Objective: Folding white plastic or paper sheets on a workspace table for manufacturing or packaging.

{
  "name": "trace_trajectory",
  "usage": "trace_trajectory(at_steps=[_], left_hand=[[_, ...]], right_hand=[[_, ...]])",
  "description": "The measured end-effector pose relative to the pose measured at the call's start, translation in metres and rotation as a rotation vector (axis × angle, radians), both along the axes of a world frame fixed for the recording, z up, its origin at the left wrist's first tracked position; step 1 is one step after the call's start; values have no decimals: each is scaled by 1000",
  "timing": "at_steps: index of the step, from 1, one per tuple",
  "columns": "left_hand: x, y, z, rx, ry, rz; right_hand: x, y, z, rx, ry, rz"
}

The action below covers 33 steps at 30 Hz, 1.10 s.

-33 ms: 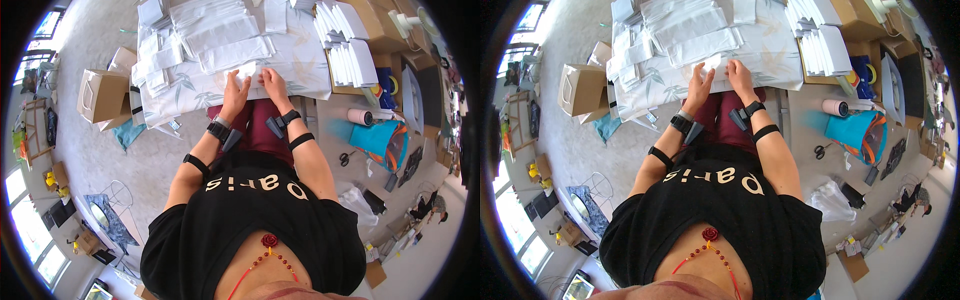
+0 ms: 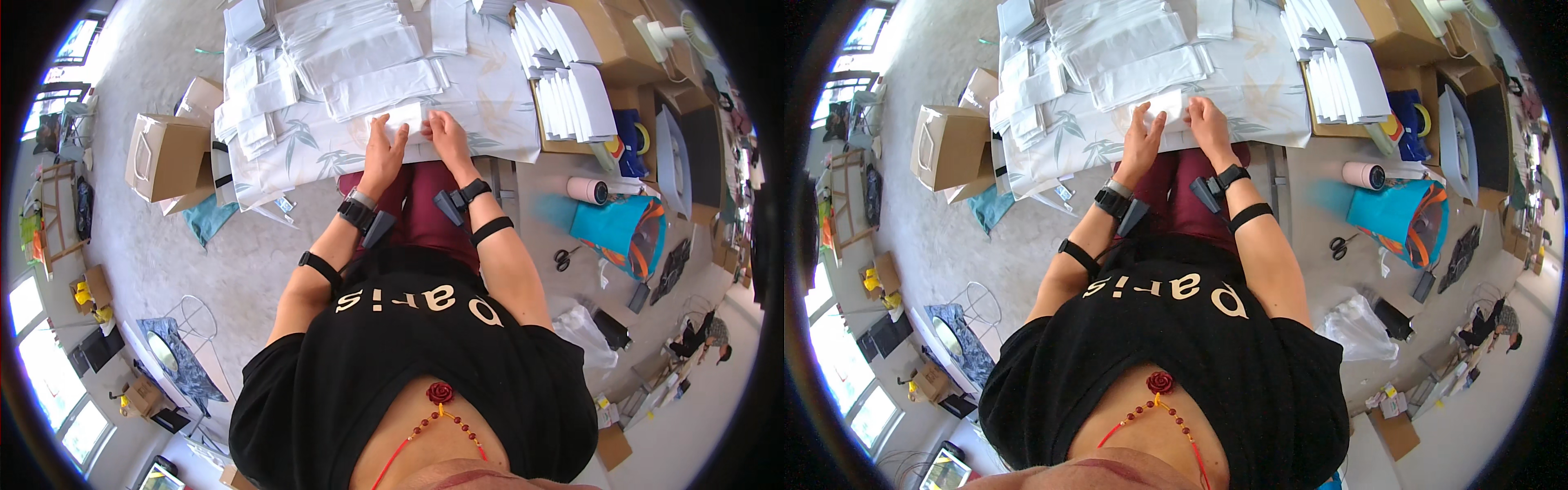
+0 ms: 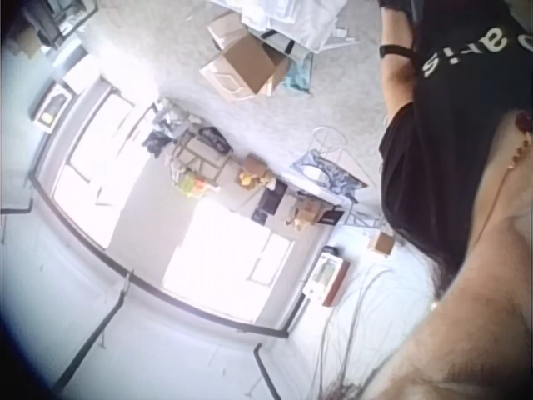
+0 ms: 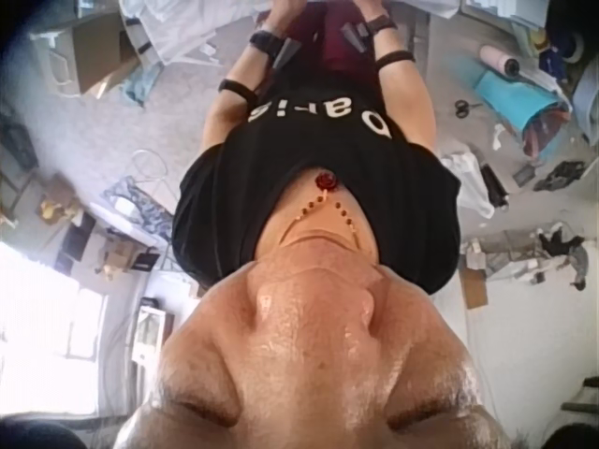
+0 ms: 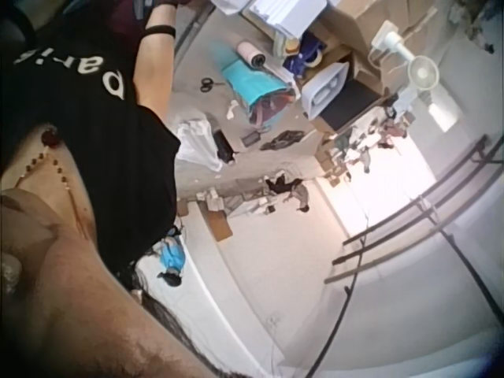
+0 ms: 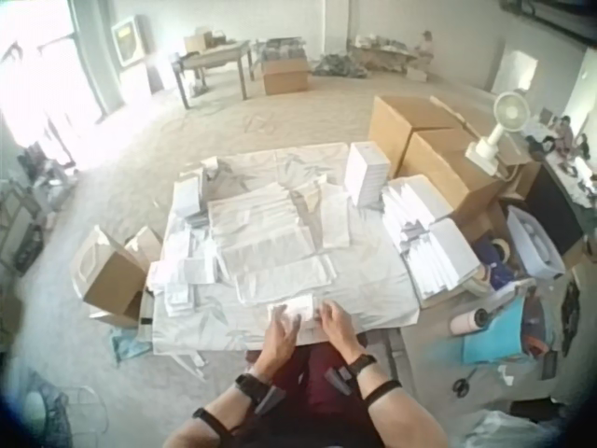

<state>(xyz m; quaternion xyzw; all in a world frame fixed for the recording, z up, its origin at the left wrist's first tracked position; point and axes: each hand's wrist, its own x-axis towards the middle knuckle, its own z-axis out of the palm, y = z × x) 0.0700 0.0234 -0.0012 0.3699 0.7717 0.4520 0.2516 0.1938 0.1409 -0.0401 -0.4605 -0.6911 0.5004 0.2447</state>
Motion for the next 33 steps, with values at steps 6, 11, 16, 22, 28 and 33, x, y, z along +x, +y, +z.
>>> trace_trajectory(at_steps=[6,11,16,22,28,33], left_hand=[[-10,-6,-9,24,-167,50],[-24,-10,-10,209,-504,282],[-33,-19,-8,99,193,82],[-25,-28,-25,-167,759,-379],[-28,-33,-35,-167,769,-404],[-28,-32,-32,-195,794,-415]], right_hand=[[-3,-6,16,169,-76,-37],[-4,-6,2,280,-110,-41],[-6,-6,-3,289,-148,-24],[-5,-5,-3,291,-149,11],[-9,-11,17,566,-259,49],[-21,-21,23,602,-253,341]])
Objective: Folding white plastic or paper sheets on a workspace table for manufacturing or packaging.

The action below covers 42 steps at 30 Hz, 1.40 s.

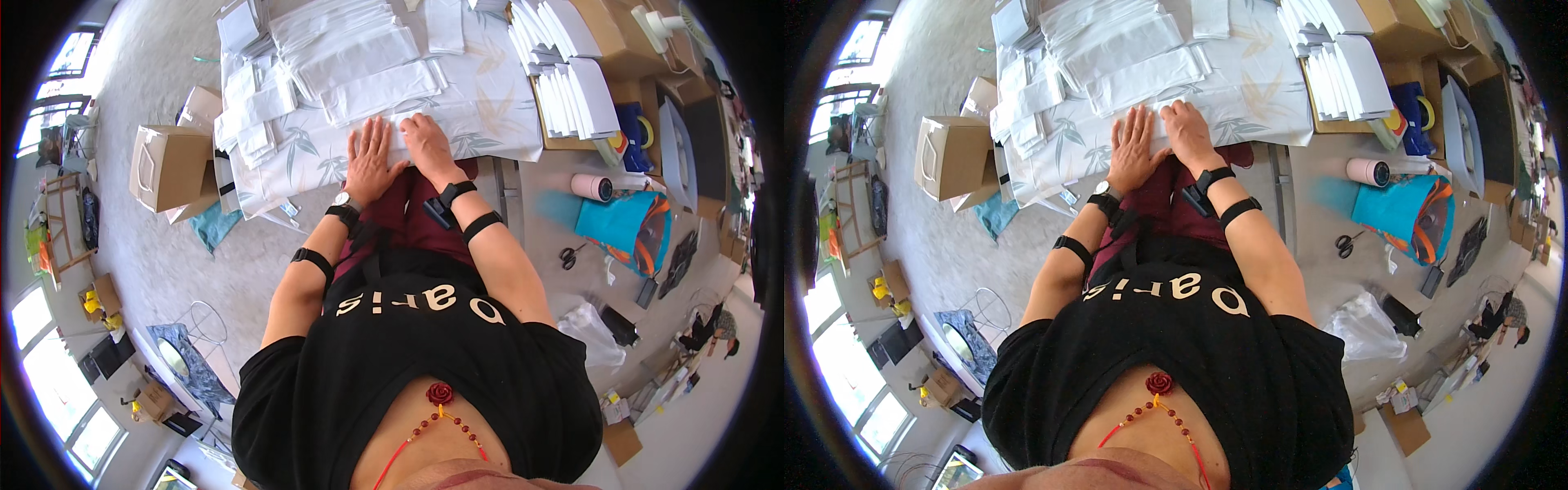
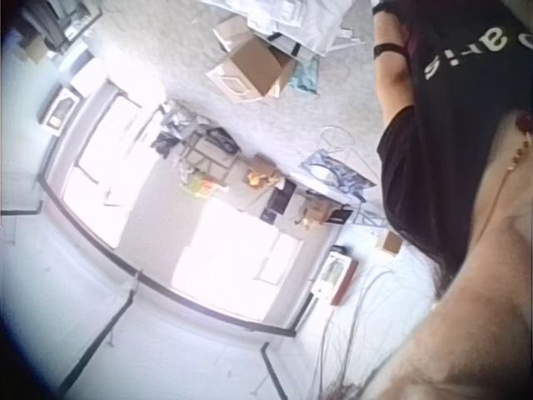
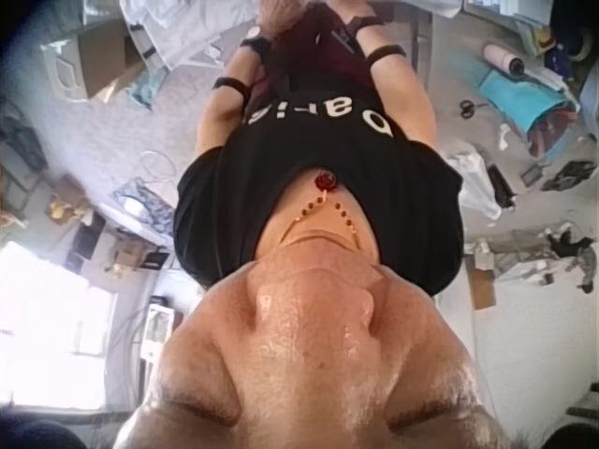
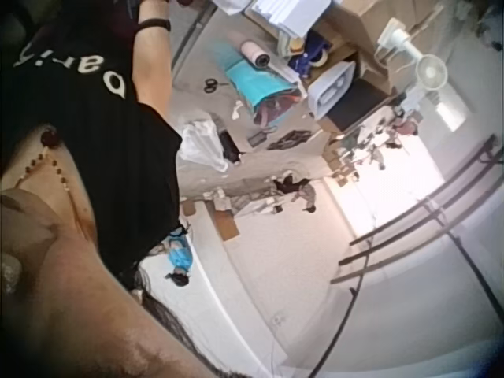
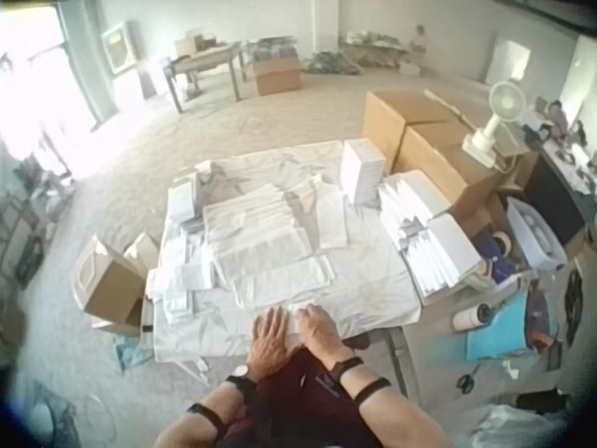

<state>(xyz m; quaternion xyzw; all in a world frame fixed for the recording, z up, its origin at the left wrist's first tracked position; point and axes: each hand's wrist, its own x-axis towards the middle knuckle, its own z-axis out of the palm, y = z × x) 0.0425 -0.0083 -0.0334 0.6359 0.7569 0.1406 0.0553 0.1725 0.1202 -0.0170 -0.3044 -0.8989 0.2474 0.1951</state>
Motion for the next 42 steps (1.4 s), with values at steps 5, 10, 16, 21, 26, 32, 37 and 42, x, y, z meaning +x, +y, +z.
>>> trace_trajectory(at_steps=[5,10,16,21,26,32,37,42], left_hand=[[-9,16,6,124,-70,41],[-30,83,22,350,-244,71],[-25,150,14,234,-221,5],[-25,170,1,132,-56,7],[-27,173,-8,161,-51,35],[-31,178,-6,162,-278,159],[-39,181,-11,123,-473,206],[-46,176,-17,278,-459,191]], right_hand=[[1,-1,-20,-69,120,-50],[2,-1,-19,-103,164,-40],[3,2,-25,-107,135,-34],[2,2,-28,-101,113,-43],[3,1,-23,-107,133,-38],[2,2,-20,-147,119,-49],[3,2,-19,-121,115,-51],[2,1,-20,-115,119,-52]])
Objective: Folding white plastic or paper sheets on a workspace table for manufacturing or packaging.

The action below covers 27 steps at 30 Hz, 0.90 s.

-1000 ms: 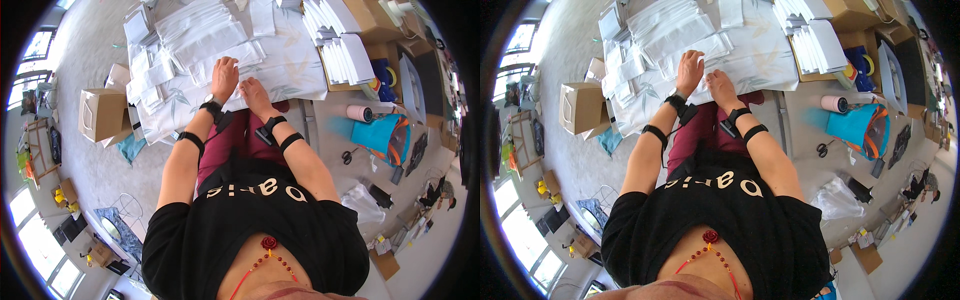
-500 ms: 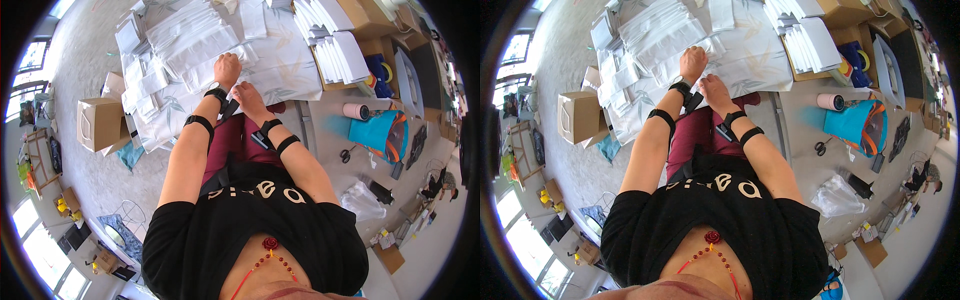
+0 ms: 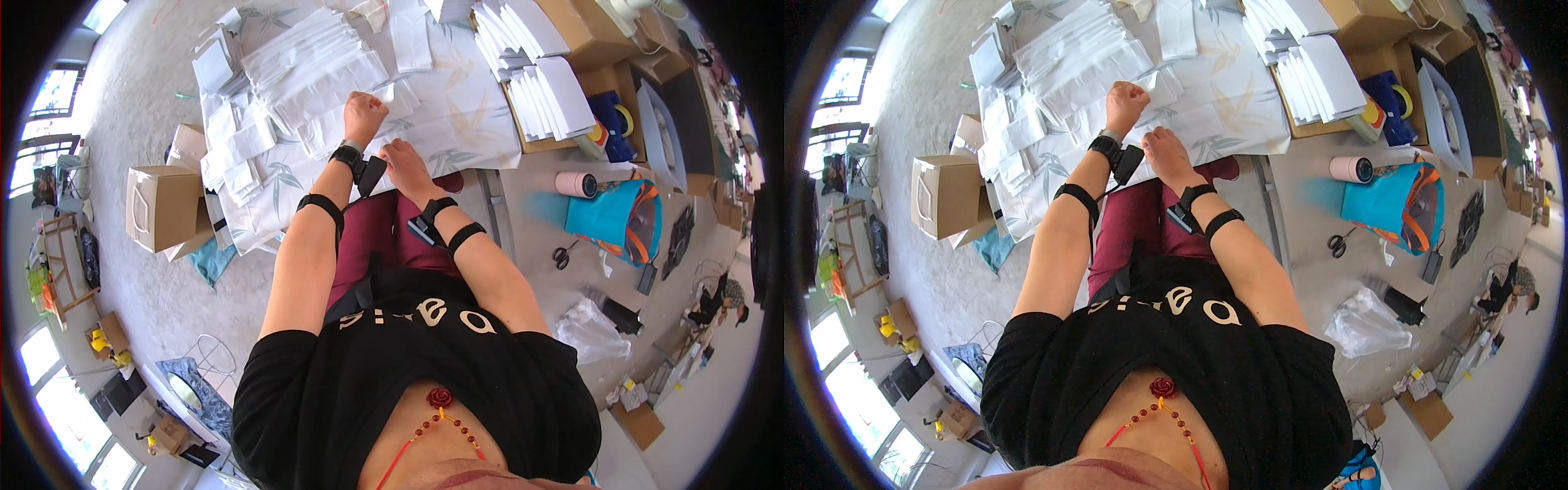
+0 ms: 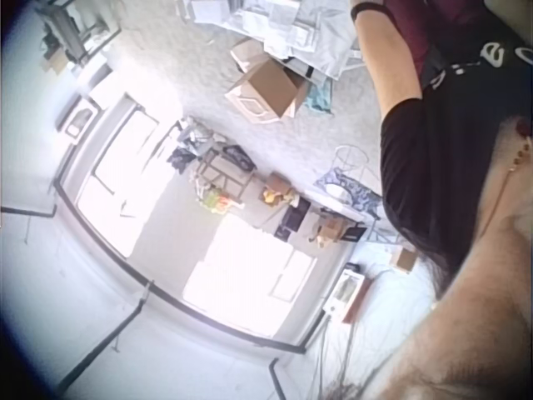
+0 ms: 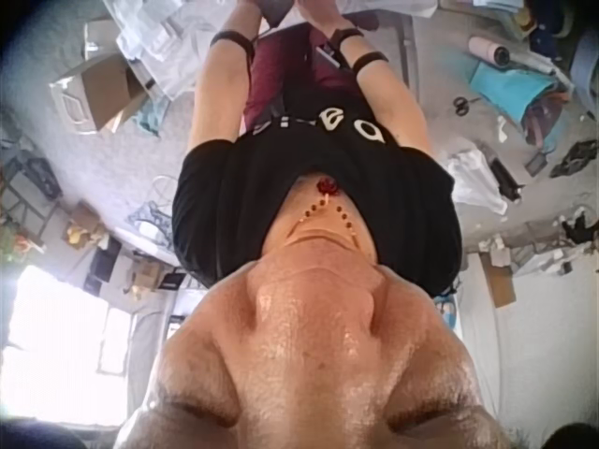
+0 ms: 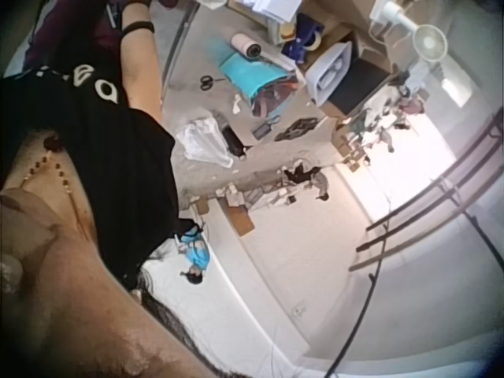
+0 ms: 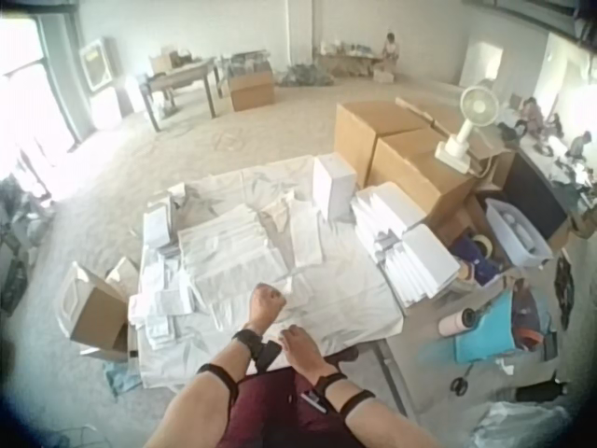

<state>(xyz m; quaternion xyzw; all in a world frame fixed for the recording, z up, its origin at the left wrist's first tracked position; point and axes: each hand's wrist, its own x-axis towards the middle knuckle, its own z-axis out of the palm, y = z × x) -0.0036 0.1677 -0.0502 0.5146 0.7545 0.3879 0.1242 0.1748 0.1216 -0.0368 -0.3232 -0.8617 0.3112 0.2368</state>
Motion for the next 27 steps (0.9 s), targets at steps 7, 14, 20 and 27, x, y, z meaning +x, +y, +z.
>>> trace_trajectory(at_steps=[7,14,20,27], left_hand=[[-13,-19,16,-23,-676,188],[-63,-115,53,472,-1094,287],[-83,-182,149,678,-864,356],[-58,-193,142,427,-435,328]], right_hand=[[2,0,1,-30,-6,24],[3,2,5,-71,-73,50],[4,-1,6,-10,-47,37],[-30,-24,64,-88,244,63]])
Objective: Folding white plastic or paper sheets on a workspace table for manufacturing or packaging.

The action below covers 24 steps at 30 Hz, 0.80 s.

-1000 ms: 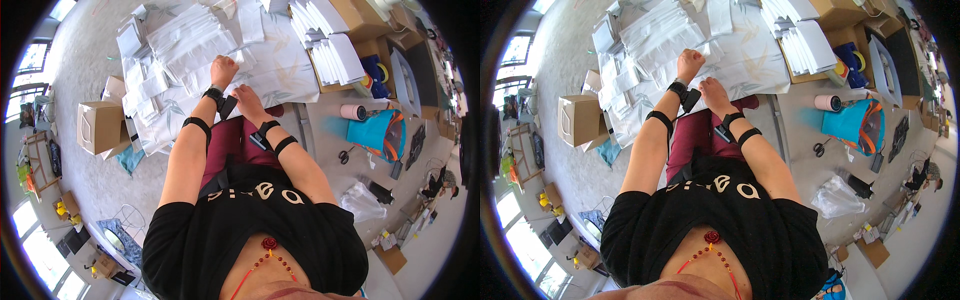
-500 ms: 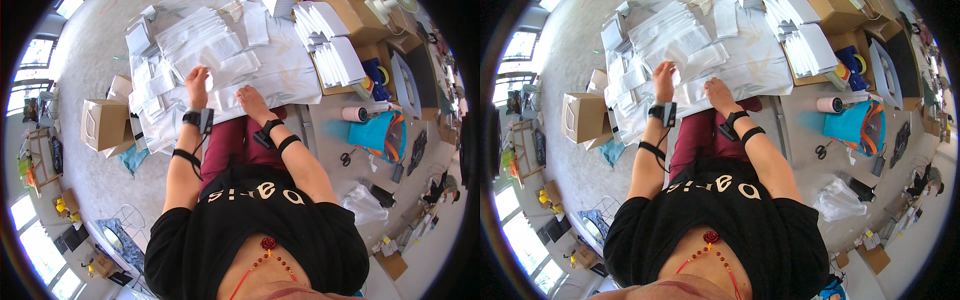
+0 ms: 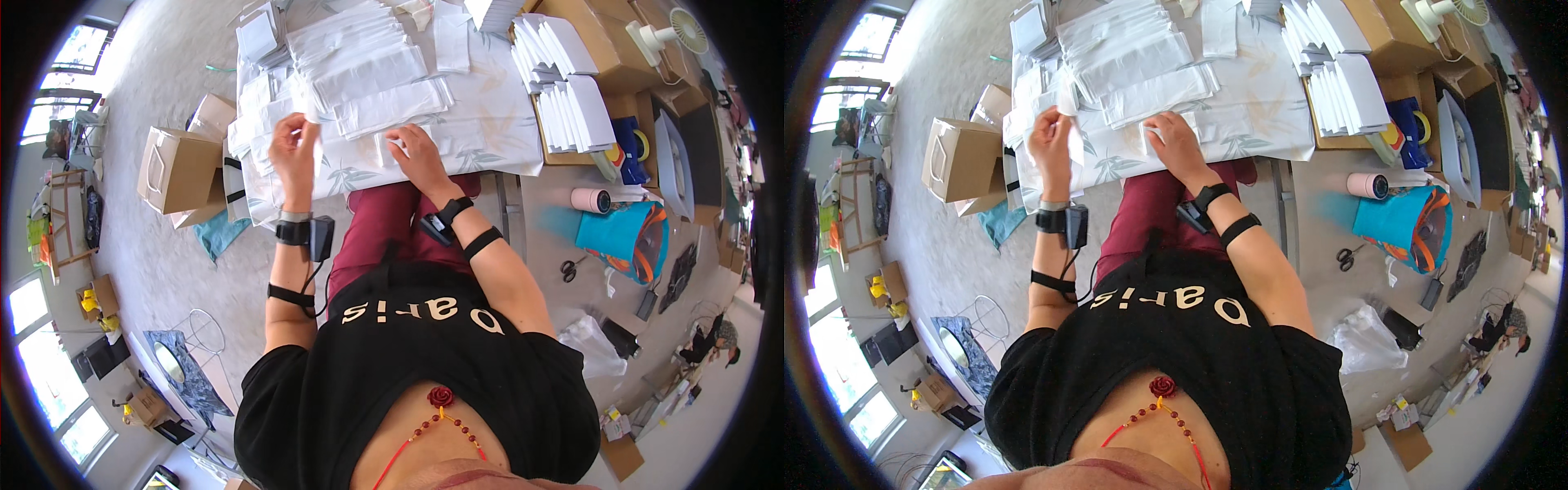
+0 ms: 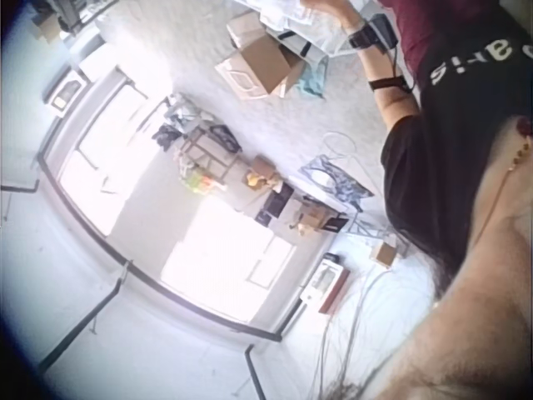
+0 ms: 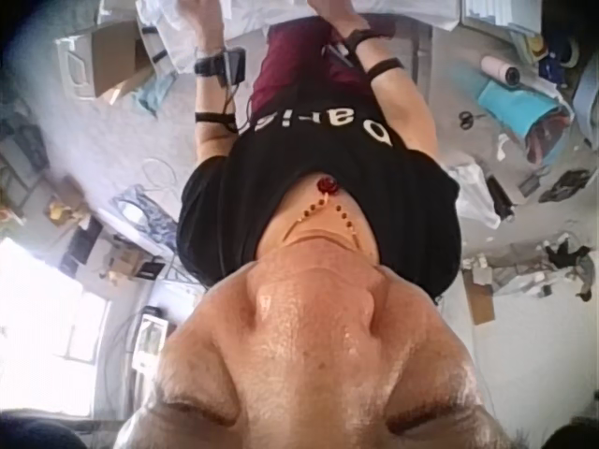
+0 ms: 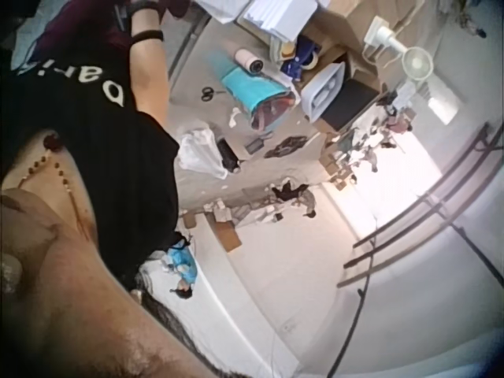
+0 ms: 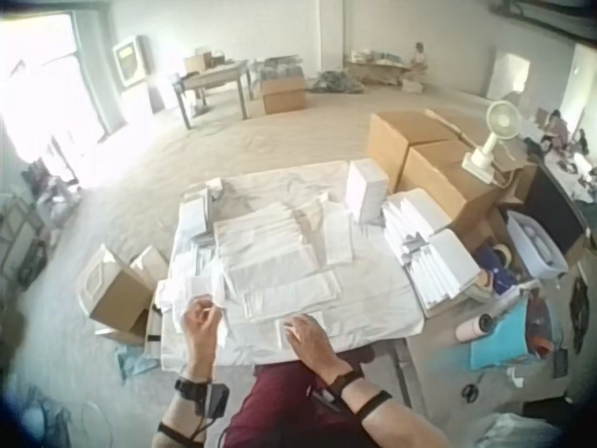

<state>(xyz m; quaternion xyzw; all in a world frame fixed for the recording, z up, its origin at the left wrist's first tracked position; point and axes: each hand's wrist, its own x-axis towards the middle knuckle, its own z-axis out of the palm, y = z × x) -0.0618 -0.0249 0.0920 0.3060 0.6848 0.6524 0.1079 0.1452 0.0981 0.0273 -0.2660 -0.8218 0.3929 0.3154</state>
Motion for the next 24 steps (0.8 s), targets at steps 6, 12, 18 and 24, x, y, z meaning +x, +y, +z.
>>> trace_trajectory(at_steps=[6,12,18,24], left_hand=[[47,14,-96,-153,-79,-59],[75,13,-107,-179,-24,-96],[77,13,-100,-179,25,-90],[67,7,-93,-188,98,-51]], right_hand=[[-17,-12,10,-75,13,-29],[-14,-19,-5,-100,-75,-72],[-17,-18,-12,-66,-97,-109],[-21,-19,-11,-64,-84,-76]])
